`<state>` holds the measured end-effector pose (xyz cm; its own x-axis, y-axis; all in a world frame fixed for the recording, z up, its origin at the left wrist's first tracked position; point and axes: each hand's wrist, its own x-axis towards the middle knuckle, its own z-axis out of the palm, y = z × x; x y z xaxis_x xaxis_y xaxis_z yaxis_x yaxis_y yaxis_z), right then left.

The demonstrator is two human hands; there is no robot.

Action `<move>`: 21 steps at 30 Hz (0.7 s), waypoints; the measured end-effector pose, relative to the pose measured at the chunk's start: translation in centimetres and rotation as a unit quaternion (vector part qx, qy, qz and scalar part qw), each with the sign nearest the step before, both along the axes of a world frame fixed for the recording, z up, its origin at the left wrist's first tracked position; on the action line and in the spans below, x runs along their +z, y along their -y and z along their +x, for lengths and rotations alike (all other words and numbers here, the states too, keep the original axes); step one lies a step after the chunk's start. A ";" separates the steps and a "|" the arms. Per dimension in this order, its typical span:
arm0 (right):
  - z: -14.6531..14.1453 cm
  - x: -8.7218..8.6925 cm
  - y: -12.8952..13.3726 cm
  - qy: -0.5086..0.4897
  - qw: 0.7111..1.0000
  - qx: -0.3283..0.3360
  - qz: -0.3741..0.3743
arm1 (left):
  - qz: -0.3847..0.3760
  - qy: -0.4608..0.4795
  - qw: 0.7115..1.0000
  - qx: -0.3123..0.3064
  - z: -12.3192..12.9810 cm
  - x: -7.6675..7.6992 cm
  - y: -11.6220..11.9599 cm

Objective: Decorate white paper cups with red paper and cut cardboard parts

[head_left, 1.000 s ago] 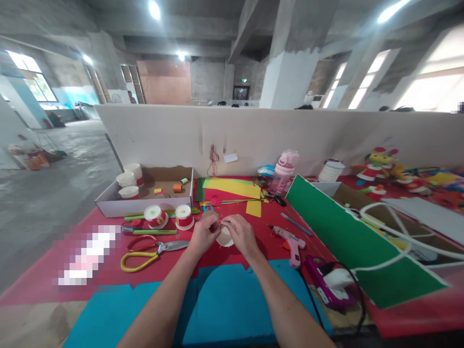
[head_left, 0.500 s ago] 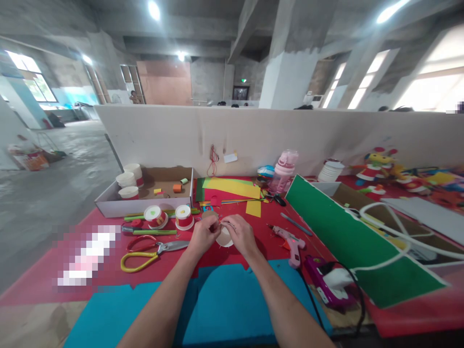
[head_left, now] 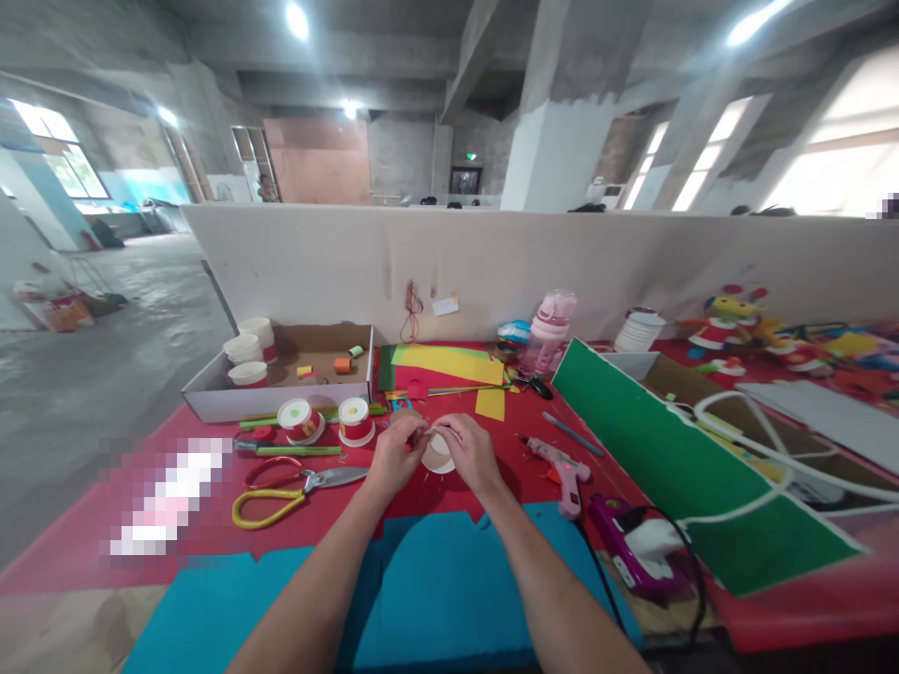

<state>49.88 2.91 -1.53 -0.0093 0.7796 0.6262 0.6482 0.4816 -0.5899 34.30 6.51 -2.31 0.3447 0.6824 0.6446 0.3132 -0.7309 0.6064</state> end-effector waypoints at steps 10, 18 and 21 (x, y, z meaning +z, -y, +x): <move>-0.1 -0.1 -0.1 0.005 1.000 -0.007 0.003 | -0.025 0.023 0.999 0.007 0.1 -0.1 0.0; -0.5 0.1 0.1 0.031 1.000 0.002 -0.002 | -0.030 0.006 0.999 0.019 0.0 -0.4 -0.3; -0.5 0.1 0.2 0.039 0.999 0.003 -0.005 | -0.030 0.006 0.999 0.016 0.1 -0.6 -0.4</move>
<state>49.34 2.76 -1.43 -0.0632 0.7855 0.6156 0.6894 0.4804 -0.5422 34.36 6.87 -2.93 0.3149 0.7307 0.6057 0.3289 -0.6826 0.6526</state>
